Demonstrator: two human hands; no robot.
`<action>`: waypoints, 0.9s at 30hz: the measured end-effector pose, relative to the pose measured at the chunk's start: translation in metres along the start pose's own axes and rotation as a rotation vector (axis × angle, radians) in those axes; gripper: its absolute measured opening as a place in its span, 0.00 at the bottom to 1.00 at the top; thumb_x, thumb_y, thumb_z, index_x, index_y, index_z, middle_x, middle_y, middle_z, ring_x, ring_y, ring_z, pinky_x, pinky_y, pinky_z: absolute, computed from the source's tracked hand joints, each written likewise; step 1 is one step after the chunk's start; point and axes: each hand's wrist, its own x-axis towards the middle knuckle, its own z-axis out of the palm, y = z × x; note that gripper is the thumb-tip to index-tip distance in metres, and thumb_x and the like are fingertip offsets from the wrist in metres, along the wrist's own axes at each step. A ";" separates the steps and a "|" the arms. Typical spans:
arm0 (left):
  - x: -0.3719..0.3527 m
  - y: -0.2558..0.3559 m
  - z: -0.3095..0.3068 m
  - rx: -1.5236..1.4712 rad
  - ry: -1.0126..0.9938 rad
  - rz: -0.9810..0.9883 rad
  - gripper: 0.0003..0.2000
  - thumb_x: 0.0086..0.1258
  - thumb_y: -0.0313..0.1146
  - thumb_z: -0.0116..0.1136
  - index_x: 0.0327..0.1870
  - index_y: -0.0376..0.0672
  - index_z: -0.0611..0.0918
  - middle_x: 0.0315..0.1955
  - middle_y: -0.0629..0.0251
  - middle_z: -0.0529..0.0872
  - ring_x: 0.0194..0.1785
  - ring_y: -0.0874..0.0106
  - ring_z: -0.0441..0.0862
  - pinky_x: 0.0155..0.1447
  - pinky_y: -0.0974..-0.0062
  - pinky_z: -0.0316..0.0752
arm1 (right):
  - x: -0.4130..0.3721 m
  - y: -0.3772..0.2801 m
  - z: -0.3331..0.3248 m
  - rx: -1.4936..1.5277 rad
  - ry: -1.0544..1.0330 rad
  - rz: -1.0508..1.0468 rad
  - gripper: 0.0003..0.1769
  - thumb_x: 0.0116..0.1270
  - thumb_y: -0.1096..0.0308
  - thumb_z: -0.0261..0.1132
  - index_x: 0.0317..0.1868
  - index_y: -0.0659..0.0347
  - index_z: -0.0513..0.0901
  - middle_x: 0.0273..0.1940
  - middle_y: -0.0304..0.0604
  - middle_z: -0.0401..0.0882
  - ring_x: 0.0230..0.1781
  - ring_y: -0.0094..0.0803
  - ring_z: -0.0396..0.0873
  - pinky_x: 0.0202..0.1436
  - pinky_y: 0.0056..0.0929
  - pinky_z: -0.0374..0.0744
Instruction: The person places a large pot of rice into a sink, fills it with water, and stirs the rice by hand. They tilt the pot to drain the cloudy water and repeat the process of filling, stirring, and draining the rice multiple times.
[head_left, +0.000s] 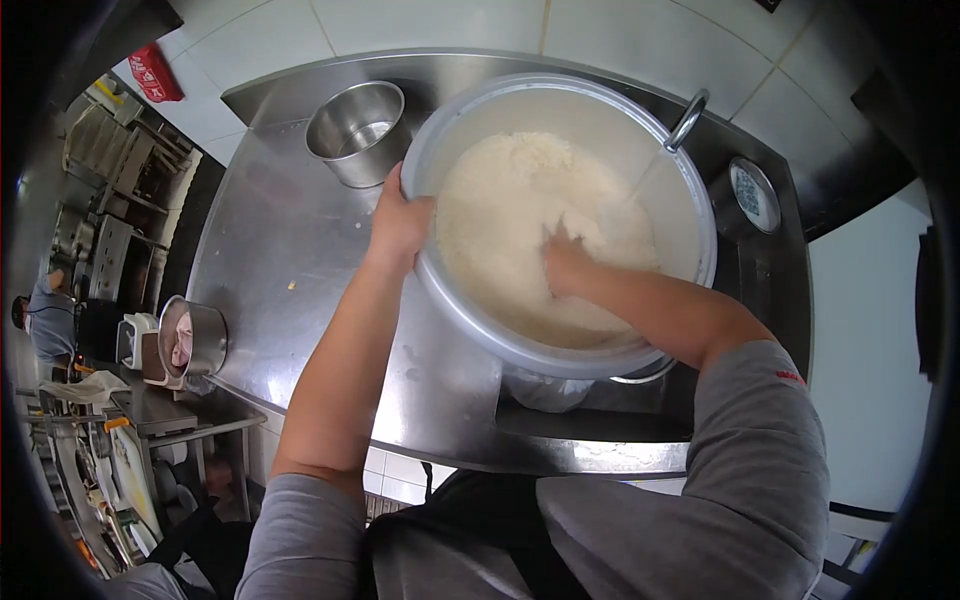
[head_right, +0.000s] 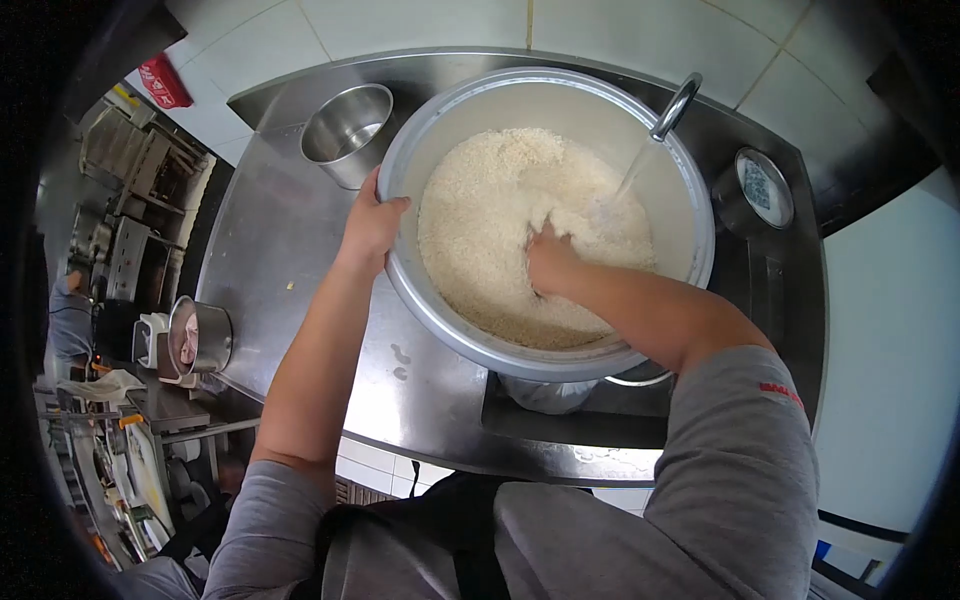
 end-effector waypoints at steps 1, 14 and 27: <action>-0.002 0.002 -0.001 -0.027 -0.007 0.004 0.34 0.60 0.26 0.55 0.71 0.34 0.62 0.62 0.47 0.75 0.63 0.59 0.74 0.65 0.69 0.69 | 0.010 0.006 -0.001 0.000 -0.002 -0.008 0.28 0.59 0.68 0.60 0.60 0.72 0.73 0.68 0.58 0.61 0.68 0.56 0.56 0.64 0.63 0.68; -0.018 0.029 0.024 1.103 0.176 0.017 0.33 0.66 0.29 0.53 0.72 0.38 0.56 0.61 0.47 0.68 0.56 0.49 0.79 0.56 0.57 0.76 | 0.145 0.049 -0.086 0.243 0.084 -0.096 0.25 0.65 0.49 0.63 0.50 0.63 0.84 0.53 0.51 0.81 0.54 0.48 0.78 0.61 0.53 0.72; -0.021 0.027 0.029 1.163 0.197 0.108 0.30 0.71 0.33 0.53 0.71 0.40 0.57 0.61 0.48 0.69 0.54 0.50 0.80 0.55 0.56 0.77 | -0.040 0.011 -0.041 -0.059 -0.139 -0.247 0.16 0.58 0.69 0.64 0.47 0.62 0.85 0.50 0.53 0.82 0.53 0.54 0.77 0.51 0.55 0.78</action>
